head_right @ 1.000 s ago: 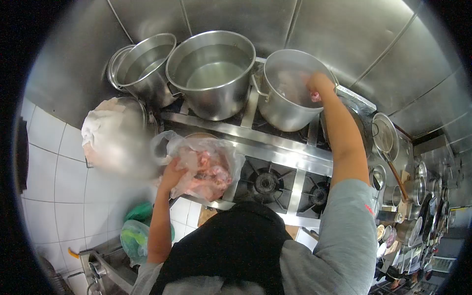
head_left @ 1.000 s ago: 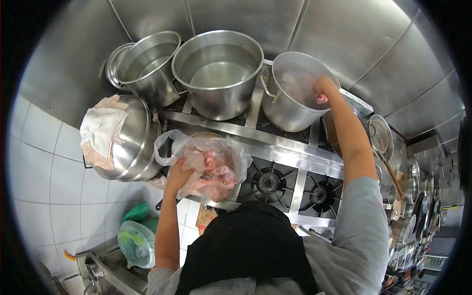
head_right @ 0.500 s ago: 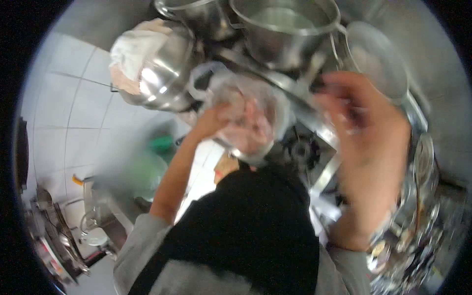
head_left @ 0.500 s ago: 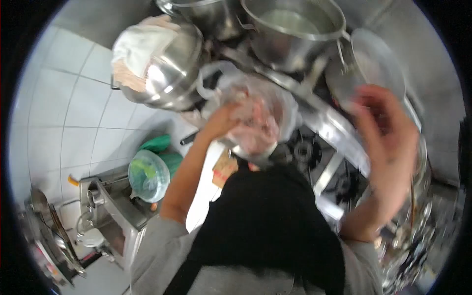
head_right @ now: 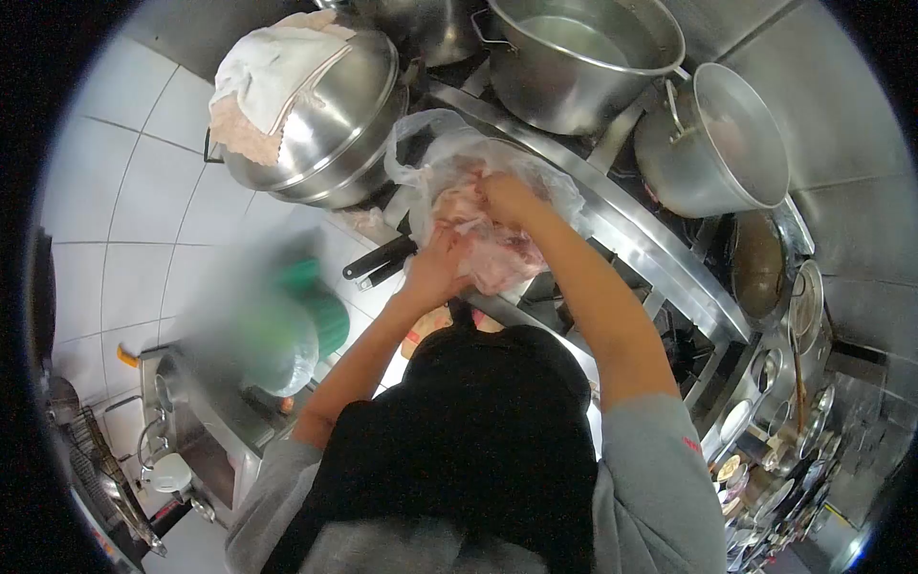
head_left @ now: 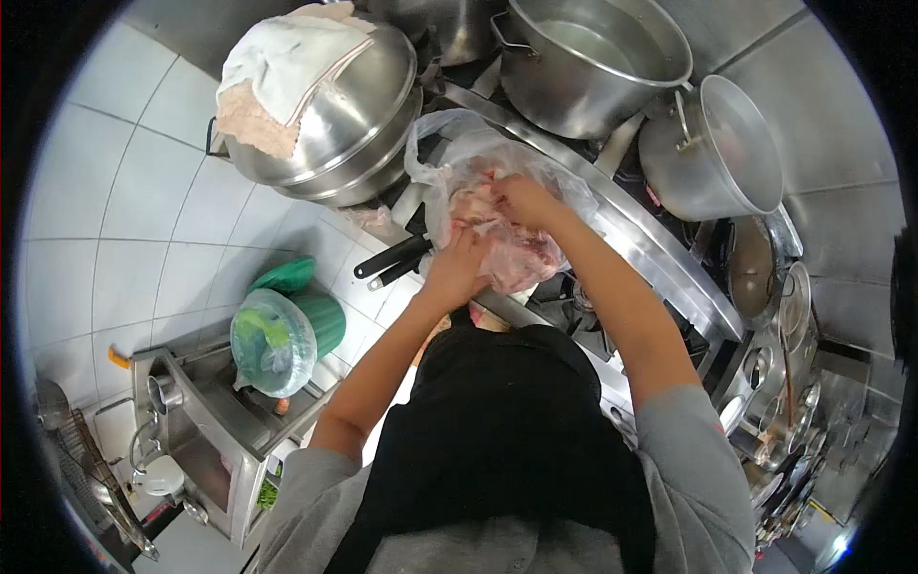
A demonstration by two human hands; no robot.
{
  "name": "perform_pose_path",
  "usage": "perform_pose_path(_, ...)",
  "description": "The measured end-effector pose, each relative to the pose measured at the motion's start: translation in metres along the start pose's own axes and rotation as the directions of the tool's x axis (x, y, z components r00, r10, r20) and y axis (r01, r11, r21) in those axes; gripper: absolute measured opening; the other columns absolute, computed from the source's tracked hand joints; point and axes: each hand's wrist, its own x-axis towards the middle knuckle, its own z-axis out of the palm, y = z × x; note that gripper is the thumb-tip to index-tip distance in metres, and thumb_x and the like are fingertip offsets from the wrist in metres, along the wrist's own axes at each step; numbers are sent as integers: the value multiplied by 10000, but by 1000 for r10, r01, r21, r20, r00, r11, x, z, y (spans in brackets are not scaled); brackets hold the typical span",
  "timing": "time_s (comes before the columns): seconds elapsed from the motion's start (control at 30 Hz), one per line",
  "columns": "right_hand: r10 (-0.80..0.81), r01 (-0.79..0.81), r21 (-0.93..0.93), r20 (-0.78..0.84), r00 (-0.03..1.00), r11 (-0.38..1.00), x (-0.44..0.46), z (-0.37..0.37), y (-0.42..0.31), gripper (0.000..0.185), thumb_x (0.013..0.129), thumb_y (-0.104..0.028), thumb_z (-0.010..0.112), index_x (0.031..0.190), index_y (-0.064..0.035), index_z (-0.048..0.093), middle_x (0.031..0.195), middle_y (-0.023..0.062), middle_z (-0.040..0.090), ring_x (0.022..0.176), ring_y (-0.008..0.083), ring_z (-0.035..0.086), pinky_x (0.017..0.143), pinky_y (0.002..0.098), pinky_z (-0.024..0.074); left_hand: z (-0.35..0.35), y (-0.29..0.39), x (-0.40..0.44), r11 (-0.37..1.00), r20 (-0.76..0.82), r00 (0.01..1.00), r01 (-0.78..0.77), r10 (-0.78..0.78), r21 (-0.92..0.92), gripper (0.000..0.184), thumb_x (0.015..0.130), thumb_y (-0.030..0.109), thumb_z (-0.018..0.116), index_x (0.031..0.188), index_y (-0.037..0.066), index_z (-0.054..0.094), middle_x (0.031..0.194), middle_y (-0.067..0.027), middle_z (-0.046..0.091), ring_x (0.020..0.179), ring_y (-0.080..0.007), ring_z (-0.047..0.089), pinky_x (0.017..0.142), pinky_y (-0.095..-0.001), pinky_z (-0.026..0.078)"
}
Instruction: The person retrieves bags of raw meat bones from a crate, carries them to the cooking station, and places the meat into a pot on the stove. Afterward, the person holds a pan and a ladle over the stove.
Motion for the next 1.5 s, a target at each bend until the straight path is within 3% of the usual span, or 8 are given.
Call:
perform_pose_path(0.07,47,-29,-77,240,970,997,14,-3,-3,308,733,-182,660,1007,-39,661,962,222,641,915,382,609,810,451,484,3,2,4,996,-91,995,-32,40,80,628,642,150,761,1204,42,503,1198,-166,475,1170,-378,462,926,-464,448)
perform_pose_path(0.13,11,0,-81,142,990,997,14,-38,-27,359,733,-186,662,1063,-46,658,974,221,646,933,382,610,826,438,484,11,1,8,981,-225,958,-152,176,122,630,637,150,745,1211,46,510,1185,-176,479,1169,-380,459,931,-470,447)
perform_pose_path(0.37,-4,-6,49,203,979,999,-94,-46,-30,731,641,-306,755,1261,10,529,1135,235,617,1029,353,610,892,406,472,23,-40,23,988,-34,988,-149,150,30,471,688,107,659,1145,63,555,1156,-127,525,1143,-309,494,902,-441,468)
perform_pose_path(0.53,423,-442,265,129,897,857,-96,-42,-25,777,661,-368,770,1269,33,500,1123,221,616,1007,301,613,883,365,473,6,-42,46,981,46,980,-193,192,15,415,709,96,623,1121,82,574,1179,-113,549,1139,-303,505,904,-426,458)
perform_pose_path(0.67,584,-580,587,212,783,565,-71,-70,-7,674,683,-402,767,1189,-5,568,1028,229,644,962,326,629,830,387,498,-13,-44,79,967,-229,954,-223,192,-121,422,707,26,545,1118,93,616,1108,-123,633,1052,-341,575,864,-425,483)
perform_pose_path(0.87,267,-255,83,-339,902,963,-62,-87,-41,582,707,-401,753,1151,-55,605,1270,267,486,1108,403,533,929,429,456,-13,-40,98,867,-358,912,-3,-202,-498,262,744,13,531,986,0,632,884,-160,677,818,-293,658,722,-356,491)
perform_pose_path(0.97,146,-235,-178,-407,902,956,-59,-58,-59,508,711,-370,759,1094,-65,621,1356,272,413,1234,466,423,1003,457,412,20,-42,109,488,-205,840,80,-502,-869,210,764,22,552,954,-26,626,829,-136,673,752,-185,631,684,-309,479)
perform_pose_path(1.5,223,-317,-179,-406,886,931,-36,-37,-34,252,759,-269,632,862,-43,673,1130,157,583,1039,372,547,829,426,503,-4,-18,111,770,-133,954,129,-268,-625,180,795,135,647,915,3,671,706,-103,649,610,-179,585,604,-343,478)
